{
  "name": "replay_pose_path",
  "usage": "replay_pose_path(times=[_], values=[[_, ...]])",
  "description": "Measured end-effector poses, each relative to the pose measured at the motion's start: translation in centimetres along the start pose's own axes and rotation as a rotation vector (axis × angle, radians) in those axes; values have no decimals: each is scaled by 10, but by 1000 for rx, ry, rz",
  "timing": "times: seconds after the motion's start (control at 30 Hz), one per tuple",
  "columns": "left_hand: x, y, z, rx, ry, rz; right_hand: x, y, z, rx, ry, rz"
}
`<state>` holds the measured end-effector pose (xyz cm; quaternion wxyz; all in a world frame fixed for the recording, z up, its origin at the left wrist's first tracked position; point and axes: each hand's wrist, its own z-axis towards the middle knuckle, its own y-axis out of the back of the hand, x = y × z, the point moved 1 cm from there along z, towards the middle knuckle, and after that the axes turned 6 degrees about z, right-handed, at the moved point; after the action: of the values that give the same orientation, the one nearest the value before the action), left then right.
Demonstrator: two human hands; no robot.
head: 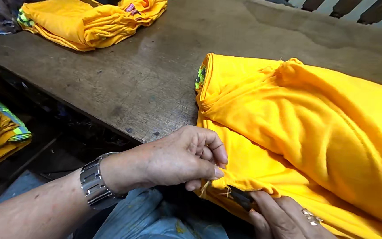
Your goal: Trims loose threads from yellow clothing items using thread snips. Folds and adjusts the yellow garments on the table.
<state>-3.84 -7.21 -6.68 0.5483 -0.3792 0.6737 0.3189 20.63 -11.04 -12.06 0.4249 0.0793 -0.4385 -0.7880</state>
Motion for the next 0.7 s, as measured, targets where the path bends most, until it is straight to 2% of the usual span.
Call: replay_pose_path(times=[0.23,0.4,0.53,0.7], values=[[4,6,5,66,-2,26,2,-3,1,0,8,-23],[6,7,6,68,-2,-29,-4,3,-6,80,64,50],[7,6,6,55,-13,-48,-5,5,-11,-26,-37,60],[8,-1,-1,47,-110,-78,-7,7,-3,-59,-219,342]])
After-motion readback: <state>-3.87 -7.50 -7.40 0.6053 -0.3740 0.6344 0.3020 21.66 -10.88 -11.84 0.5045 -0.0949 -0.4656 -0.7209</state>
